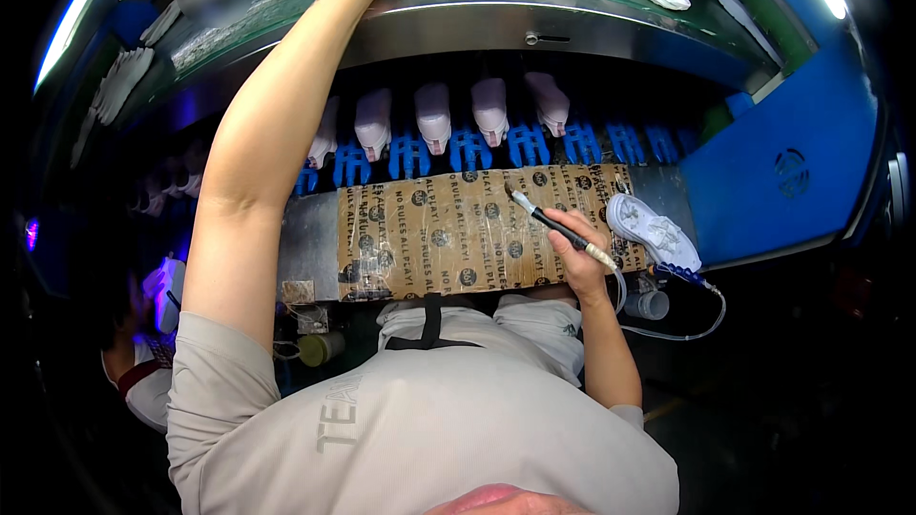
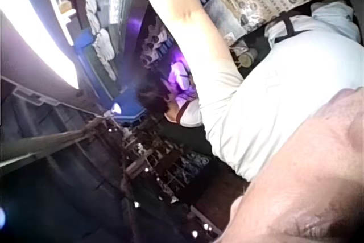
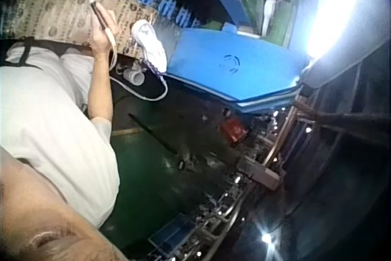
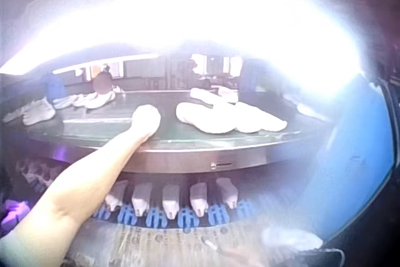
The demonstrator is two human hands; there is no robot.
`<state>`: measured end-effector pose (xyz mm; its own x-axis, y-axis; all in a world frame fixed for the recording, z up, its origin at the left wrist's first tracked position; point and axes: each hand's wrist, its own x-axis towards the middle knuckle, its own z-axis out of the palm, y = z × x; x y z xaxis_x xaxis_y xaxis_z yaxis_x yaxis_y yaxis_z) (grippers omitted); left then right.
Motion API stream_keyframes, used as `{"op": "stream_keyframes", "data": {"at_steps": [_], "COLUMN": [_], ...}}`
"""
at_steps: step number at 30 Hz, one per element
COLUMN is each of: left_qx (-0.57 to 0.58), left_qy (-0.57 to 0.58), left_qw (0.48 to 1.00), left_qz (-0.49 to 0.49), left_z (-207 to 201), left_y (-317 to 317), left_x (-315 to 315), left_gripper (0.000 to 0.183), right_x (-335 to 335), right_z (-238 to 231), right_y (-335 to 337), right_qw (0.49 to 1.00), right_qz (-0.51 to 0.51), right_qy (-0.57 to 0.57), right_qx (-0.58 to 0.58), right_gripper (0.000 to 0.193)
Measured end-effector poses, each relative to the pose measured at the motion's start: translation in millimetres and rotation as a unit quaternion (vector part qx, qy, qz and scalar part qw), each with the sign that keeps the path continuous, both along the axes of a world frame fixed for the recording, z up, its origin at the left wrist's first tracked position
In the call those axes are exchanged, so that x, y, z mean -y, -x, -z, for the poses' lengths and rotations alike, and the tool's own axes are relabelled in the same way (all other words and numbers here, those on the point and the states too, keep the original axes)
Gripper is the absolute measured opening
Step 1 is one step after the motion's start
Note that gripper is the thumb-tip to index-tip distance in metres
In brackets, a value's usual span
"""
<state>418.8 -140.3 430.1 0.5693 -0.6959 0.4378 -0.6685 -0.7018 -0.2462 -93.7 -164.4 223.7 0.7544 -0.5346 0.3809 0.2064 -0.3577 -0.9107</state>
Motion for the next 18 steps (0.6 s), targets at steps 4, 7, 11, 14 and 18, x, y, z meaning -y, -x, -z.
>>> {"op": "stream_keyframes", "data": {"at_steps": [4, 7, 11, 14, 18], "left_qx": [-0.105, -0.176, -0.228, -0.194, -0.062], "left_qy": [0.065, 0.018, -0.028, 0.015, -0.051], "left_qw": [0.988, 0.961, 0.931, 0.922, 0.941], "left_qz": [-0.091, -0.212, -0.285, -0.334, -0.327], "left_z": [16.5, 28.7, 7.8, -8.1, -12.7], "left_y": [-50.6, -161.2, -221.6, -215.8, -253.5], "left_x": [-38.5, -81.2, -134.8, -180.2, -223.4], "left_gripper": [0.049, 0.052, 0.056, 0.056, 0.055], "right_x": [3.1, 3.1, 7.4, 2.4, -1.5], "right_z": [37.4, 51.6, 91.9, 116.2, 120.6], "right_y": [-6.1, -24.6, -35.0, -37.9, -37.7], "right_qw": [0.998, 0.998, 0.995, 0.991, 0.988], "right_qz": [0.035, 0.031, 0.061, 0.085, 0.06], "right_qy": [0.001, -0.005, 0.002, 0.009, -0.002], "right_qx": [-0.046, -0.048, -0.074, -0.1, -0.139], "right_gripper": [0.031, 0.029, 0.031, 0.029, 0.033]}}
